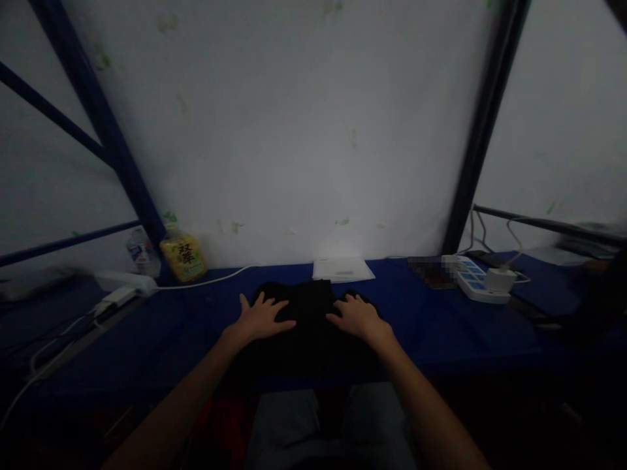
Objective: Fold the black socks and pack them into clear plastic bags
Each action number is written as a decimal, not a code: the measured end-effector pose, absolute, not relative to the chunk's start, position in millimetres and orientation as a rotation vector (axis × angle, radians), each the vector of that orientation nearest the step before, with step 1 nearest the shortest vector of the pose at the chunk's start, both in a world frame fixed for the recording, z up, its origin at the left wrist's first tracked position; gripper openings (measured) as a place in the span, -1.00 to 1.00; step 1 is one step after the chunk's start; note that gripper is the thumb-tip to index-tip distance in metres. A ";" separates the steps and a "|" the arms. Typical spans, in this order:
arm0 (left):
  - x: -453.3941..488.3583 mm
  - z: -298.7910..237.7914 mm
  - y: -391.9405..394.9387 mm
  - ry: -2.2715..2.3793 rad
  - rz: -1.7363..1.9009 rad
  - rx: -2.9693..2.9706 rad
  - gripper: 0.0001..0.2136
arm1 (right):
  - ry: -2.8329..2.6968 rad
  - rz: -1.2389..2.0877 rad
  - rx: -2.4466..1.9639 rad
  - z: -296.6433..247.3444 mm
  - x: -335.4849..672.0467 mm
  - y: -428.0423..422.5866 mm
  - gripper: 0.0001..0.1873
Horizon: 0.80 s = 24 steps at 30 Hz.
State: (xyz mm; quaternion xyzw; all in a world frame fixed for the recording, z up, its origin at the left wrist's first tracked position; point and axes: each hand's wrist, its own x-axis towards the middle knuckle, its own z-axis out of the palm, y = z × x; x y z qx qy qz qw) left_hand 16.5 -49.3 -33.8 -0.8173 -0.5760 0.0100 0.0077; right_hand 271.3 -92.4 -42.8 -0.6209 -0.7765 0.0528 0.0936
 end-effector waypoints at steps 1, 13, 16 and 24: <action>25.7 -23.4 -40.5 -1.782 0.008 -2.505 -0.40 | -2.289 0.135 -1.874 -29.2 264.1 -83.8 -0.44; 48.4 -60.5 29.2 -2.063 -0.414 -2.009 -0.56 | -2.076 -0.021 -1.897 -51.1 214.3 -3.2 -0.63; 21.5 -66.6 34.1 -2.031 -0.399 -2.078 -0.54 | -2.091 0.022 -1.838 -61.5 230.8 0.6 -0.64; -16.7 -65.1 44.2 -2.010 -0.468 -2.444 -0.53 | -2.016 0.210 -1.671 -73.7 245.6 14.5 -0.67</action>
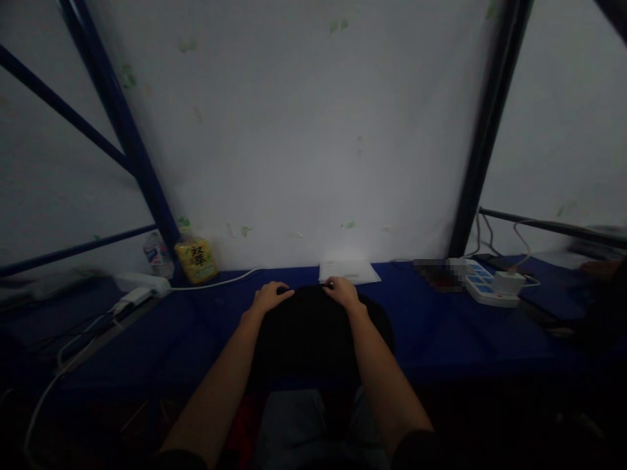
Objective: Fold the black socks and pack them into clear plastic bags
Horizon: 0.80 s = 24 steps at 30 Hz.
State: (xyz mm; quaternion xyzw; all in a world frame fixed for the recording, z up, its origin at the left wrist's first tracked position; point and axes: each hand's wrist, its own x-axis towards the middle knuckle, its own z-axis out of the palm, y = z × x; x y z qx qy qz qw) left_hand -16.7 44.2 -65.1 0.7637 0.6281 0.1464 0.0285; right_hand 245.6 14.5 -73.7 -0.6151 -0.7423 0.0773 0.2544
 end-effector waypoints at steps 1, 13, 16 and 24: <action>-22.1 -67.0 45.5 1.892 0.472 2.349 -0.57 | -2.020 0.217 -1.652 -75.7 247.7 16.8 -0.68; -48.5 -95.9 68.3 1.570 0.878 2.383 -0.74 | -1.969 0.238 -1.439 -107.4 261.7 47.8 -0.80; -50.9 -95.5 68.8 1.523 1.026 2.463 -0.79 | -1.923 0.178 -1.396 -109.3 262.0 51.0 -0.85; -55.8 -89.2 65.2 1.584 1.181 2.537 -0.88 | -1.942 0.068 -1.312 -102.4 258.7 50.0 -0.90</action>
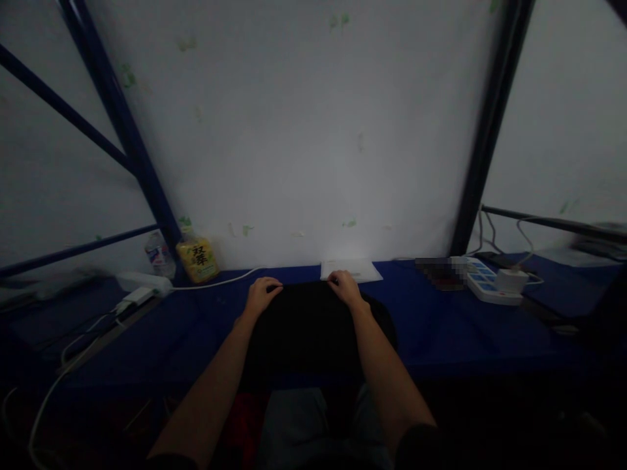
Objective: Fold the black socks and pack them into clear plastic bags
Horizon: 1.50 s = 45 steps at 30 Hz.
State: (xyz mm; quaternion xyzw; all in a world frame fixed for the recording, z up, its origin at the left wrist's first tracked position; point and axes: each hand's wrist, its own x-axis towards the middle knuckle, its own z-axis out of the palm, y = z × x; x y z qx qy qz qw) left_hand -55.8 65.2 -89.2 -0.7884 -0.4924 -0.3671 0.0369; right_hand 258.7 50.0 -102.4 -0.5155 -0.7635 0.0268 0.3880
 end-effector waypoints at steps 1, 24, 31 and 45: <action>-55.4 -88.9 64.5 -1.504 -1.135 -2.431 -0.88 | -1.942 0.064 -1.307 -101.9 258.0 49.1 -0.89; -65.5 -30.6 -119.5 -0.993 -0.651 -3.084 -0.68 | -2.364 0.384 -0.779 -47.9 276.8 -127.5 -0.81; -64.8 -63.0 -122.9 -1.174 -0.590 -3.120 -0.69 | -2.346 0.358 -0.843 -85.1 274.4 -141.4 -0.89; 28.7 -43.5 -156.5 -1.103 -0.717 -2.882 -0.71 | -1.654 -0.017 -1.654 -79.7 349.3 -146.0 -0.72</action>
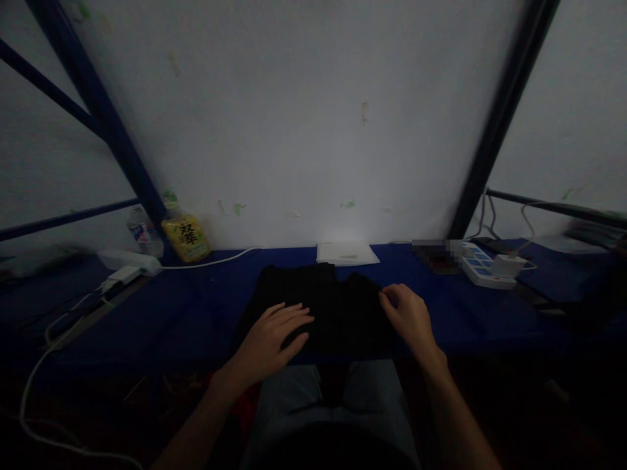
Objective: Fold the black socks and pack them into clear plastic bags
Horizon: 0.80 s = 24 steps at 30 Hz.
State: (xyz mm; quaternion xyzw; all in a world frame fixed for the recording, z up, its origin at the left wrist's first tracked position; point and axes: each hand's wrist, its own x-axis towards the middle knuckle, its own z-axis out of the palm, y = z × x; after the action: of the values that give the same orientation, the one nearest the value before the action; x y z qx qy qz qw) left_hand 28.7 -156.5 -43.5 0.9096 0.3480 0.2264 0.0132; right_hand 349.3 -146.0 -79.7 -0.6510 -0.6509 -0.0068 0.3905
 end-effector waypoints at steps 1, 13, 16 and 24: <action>41.3 -46.3 -157.2 1.076 0.689 2.841 -0.68 | -1.658 -0.019 -1.645 -69.3 344.1 -146.8 -0.74; 61.9 -57.1 -153.7 1.122 0.871 2.681 -0.80 | -2.036 0.547 -1.112 -39.7 227.9 -92.2 -0.81; 51.9 -56.1 -158.6 1.210 1.170 2.560 -0.76 | -2.227 0.416 -1.182 -64.6 210.6 -91.4 -0.83; 42.6 -61.5 -152.1 1.295 0.893 2.749 -0.80 | -2.137 0.588 -0.877 -64.7 259.7 -101.4 -0.47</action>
State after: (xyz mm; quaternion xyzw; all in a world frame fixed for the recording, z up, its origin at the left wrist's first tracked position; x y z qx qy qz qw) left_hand 42.6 -152.1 -61.5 0.8678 0.4089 0.2820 -0.0130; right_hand 259.7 -101.4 -64.7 -0.3418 -0.8330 0.2291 0.3700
